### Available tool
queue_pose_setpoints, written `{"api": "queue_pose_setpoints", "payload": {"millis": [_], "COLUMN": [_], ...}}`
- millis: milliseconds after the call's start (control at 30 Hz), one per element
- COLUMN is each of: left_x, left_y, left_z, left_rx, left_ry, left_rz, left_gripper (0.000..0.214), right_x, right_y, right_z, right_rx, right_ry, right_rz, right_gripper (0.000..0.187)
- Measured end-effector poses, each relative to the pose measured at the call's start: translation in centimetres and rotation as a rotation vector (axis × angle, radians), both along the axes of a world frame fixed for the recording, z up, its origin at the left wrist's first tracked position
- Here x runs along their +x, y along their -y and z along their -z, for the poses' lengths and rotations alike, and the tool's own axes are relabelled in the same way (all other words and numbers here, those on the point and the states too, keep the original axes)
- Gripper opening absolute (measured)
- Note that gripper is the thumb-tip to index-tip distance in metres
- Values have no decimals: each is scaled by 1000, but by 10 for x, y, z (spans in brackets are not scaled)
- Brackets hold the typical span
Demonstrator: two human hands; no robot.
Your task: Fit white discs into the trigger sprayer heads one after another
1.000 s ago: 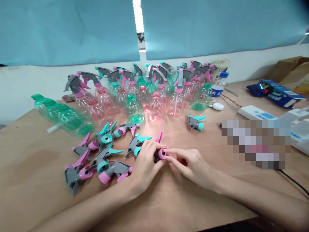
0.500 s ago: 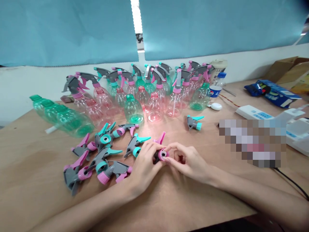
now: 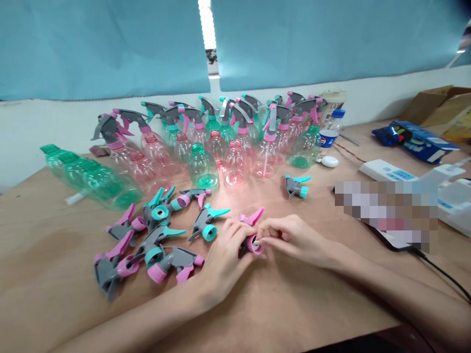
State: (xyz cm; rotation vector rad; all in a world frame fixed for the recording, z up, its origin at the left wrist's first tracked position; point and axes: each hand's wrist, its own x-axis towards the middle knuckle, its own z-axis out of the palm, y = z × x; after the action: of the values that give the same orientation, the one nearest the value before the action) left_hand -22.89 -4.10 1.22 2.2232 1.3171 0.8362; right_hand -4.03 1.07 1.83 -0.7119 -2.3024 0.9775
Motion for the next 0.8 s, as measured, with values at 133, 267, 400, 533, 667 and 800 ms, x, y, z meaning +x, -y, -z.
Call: {"api": "queue_pose_setpoints", "payload": {"millis": [133, 267, 400, 533, 667, 800], "left_x": [1, 0, -2, -2, -2, -3], "left_y": [1, 0, -1, -1, -1, -2], "left_z": [-1, 0, -1, -6, -8, -7], "left_rx": [-37, -36, -27, -74, -83, -75], "left_ry": [27, 40, 66, 88, 90, 84], "left_rz": [-2, 4, -26, -73, -125, -142], "left_gripper": [21, 25, 21, 13, 11, 11], "right_x": [1, 2, 8, 16, 18, 18], "right_y": [-1, 1, -2, -16, -28, -27], "right_z": [-1, -5, -11, -3, 14, 11], "right_rx": [-48, -101, -98, 129, 319, 324], "right_ry": [4, 29, -8, -19, 151, 258], "right_rz": [-28, -40, 36, 310, 304, 147], "right_gripper": [17, 19, 20, 14, 14, 11]}}
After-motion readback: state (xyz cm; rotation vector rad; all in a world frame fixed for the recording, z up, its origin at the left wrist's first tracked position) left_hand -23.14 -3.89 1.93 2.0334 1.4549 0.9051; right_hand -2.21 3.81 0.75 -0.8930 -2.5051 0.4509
